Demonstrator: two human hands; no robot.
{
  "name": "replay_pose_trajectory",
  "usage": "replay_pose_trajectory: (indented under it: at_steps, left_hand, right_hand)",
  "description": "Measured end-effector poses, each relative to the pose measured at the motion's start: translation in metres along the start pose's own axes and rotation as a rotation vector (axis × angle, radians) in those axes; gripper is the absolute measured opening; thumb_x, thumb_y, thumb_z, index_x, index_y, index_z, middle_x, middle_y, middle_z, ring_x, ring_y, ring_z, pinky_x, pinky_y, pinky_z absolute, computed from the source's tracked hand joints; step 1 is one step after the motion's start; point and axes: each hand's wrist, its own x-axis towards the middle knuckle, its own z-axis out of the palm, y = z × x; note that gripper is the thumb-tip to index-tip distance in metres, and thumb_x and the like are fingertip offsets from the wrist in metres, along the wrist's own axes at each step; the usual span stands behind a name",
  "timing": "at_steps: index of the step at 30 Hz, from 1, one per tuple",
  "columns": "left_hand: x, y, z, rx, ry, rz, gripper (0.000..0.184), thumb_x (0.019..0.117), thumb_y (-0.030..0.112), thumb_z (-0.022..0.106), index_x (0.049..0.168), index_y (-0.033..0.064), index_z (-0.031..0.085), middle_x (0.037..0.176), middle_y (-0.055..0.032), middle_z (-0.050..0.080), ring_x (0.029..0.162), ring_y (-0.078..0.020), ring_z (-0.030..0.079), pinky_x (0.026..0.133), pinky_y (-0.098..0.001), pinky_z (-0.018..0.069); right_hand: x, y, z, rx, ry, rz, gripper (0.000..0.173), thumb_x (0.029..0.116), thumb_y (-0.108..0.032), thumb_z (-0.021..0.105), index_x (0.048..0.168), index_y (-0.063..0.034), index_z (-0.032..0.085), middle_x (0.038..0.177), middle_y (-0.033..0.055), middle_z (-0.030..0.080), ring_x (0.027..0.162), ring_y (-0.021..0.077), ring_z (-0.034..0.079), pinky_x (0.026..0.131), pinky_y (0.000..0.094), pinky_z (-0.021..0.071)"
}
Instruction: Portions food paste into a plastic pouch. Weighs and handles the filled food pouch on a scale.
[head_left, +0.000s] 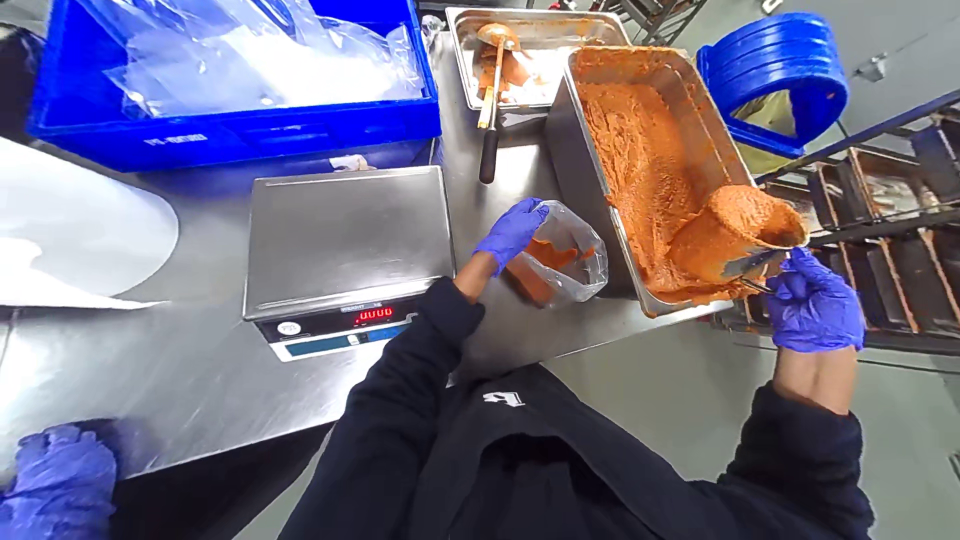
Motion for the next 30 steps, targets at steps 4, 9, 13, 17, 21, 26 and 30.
replay_pose_trajectory:
  at_steps: [4, 9, 13, 17, 21, 26, 30]
  left_hand:
    - [0.003, 0.000, 0.000, 0.037, -0.006, 0.025, 0.039, 0.1112, 0.029, 0.041, 0.134, 0.0020, 0.058, 0.127, -0.0217, 0.063, 0.115, -0.0302, 0.060, 0.100, -0.0490, 0.0465]
    - [-0.007, 0.012, 0.002, 0.033, -0.025, 0.012, 0.039, 0.1114, 0.028, 0.040, 0.131, -0.0007, 0.057, 0.121, -0.0235, 0.062, 0.108, -0.0309, 0.060, 0.095, -0.0484, 0.0469]
    - [-0.015, 0.024, 0.002, 0.064, -0.033, 0.004, 0.038, 0.1114, 0.026, 0.039, 0.129, -0.0026, 0.057, 0.117, -0.0255, 0.063, 0.105, -0.0329, 0.060, 0.092, -0.0497, 0.0469]
    - [-0.012, 0.023, 0.004, 0.048, -0.049, 0.040, 0.037, 0.1116, 0.023, 0.039, 0.127, -0.0047, 0.058, 0.112, -0.0243, 0.063, 0.100, -0.0302, 0.059, 0.090, -0.0467, 0.0474]
    - [-0.008, 0.021, 0.004, 0.077, -0.063, 0.078, 0.037, 0.1115, 0.021, 0.037, 0.124, -0.0068, 0.058, 0.110, -0.0252, 0.062, 0.098, -0.0309, 0.059, 0.088, -0.0471, 0.0474]
    - [0.001, 0.016, 0.007, 0.152, -0.086, 0.077, 0.040, 0.1120, 0.022, 0.036, 0.117, -0.0095, 0.060, 0.109, -0.0270, 0.063, 0.102, -0.0342, 0.061, 0.091, -0.0502, 0.0471]
    - [0.005, 0.010, 0.011, 0.135, -0.083, 0.080, 0.039, 0.1113, 0.022, 0.038, 0.119, -0.0092, 0.061, 0.110, -0.0278, 0.063, 0.103, -0.0358, 0.061, 0.092, -0.0522, 0.0475]
  right_hand:
    - [-0.005, -0.005, 0.008, -0.053, -0.058, -0.062, 0.036, 0.1022, -0.006, 0.050, 0.074, -0.0186, 0.067, 0.050, -0.0136, 0.053, 0.040, -0.0040, 0.042, 0.040, 0.0123, 0.0365]
    - [-0.027, -0.044, 0.034, -0.220, -0.155, -0.433, 0.025, 0.0818, 0.000, 0.074, 0.078, -0.0244, 0.070, 0.074, -0.0138, 0.071, 0.064, -0.0013, 0.064, 0.063, 0.0174, 0.0553]
    - [-0.046, -0.054, 0.061, -0.652, -0.336, -0.811, 0.015, 0.0763, -0.022, 0.088, 0.083, -0.0212, 0.074, 0.088, -0.0168, 0.069, 0.091, -0.0065, 0.062, 0.087, 0.0166, 0.0505]
    - [-0.053, -0.044, 0.092, -0.954, -0.598, -1.231, 0.030, 0.0922, -0.022, 0.075, 0.074, -0.0007, 0.063, 0.066, 0.0104, 0.059, 0.072, 0.0143, 0.055, 0.090, 0.0299, 0.0393]
    - [-0.052, -0.030, 0.102, -1.116, -0.701, -1.493, 0.027, 0.0989, -0.018, 0.063, 0.077, -0.0029, 0.058, 0.060, 0.0117, 0.052, 0.062, 0.0255, 0.051, 0.083, 0.0363, 0.0407]
    - [-0.059, -0.036, 0.104, -1.179, -0.711, -1.553, 0.028, 0.1017, -0.018, 0.058, 0.078, -0.0031, 0.057, 0.059, 0.0109, 0.049, 0.060, 0.0263, 0.049, 0.082, 0.0380, 0.0405]
    - [-0.061, -0.042, 0.100, -1.189, -0.698, -1.649, 0.025, 0.1041, -0.019, 0.056, 0.083, -0.0044, 0.056, 0.060, 0.0089, 0.045, 0.060, 0.0248, 0.046, 0.084, 0.0364, 0.0395]
